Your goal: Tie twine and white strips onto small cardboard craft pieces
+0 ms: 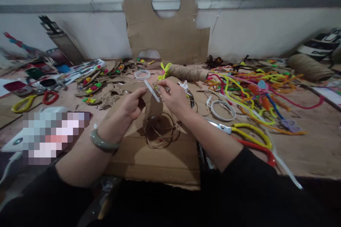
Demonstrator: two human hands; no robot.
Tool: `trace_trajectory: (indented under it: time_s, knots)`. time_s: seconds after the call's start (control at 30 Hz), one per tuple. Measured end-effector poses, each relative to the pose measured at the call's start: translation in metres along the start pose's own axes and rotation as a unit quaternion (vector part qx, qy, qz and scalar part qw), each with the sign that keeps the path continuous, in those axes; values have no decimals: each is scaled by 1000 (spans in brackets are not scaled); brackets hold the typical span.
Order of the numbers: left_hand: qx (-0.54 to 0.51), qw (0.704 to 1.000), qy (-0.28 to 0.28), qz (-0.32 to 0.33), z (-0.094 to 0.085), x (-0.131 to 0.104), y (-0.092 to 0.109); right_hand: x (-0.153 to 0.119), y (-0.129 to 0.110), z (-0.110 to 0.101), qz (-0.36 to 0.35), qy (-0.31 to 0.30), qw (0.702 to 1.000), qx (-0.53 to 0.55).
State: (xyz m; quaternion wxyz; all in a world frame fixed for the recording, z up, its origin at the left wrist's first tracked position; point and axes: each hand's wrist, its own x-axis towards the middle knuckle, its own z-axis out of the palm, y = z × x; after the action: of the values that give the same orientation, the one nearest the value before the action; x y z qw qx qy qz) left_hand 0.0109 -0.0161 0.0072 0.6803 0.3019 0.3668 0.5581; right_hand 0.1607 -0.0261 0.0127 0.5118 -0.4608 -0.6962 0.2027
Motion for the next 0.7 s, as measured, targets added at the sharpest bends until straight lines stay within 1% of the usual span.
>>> trace_trajectory:
  time_s: [0.07, 0.13, 0.23, 0.3, 0.33, 0.4, 0.47, 0.53, 0.63, 0.7]
  knots:
    - [-7, 1000, 3, 18, 0, 1, 0, -3, 1, 0, -32, 5, 999, -23]
    - [-8, 999, 6, 31, -2, 3, 1, -7, 4, 0, -36, 3, 999, -32]
    - [-5, 999, 2, 51, -5, 5, 2, -12, 10, 3, 24, 17, 999, -14]
    - [-3, 997, 17, 70, -7, 6, 4, -14, 13, 6, 71, 19, 997, 8]
    - [-5, 997, 27, 79, -7, 5, 5, -16, 14, 8, 90, 7, 996, 23]
    - [-9, 995, 34, 90, -8, 4, 6, -18, 14, 11, 124, -39, 989, 69]
    - [-6, 996, 28, 84, -8, 2, 7, -19, 13, 13, 156, -88, 975, 131]
    - [-3, 998, 13, 69, -6, 0, 6, -20, 11, 14, 181, -111, 959, 187]
    - [-4, 999, -14, 41, -3, -6, 3, -20, 8, 14, 206, -94, 944, 241]
    - [18, 1000, -16, 10, -2, -9, 0, -20, 8, 14, 213, -77, 939, 258]
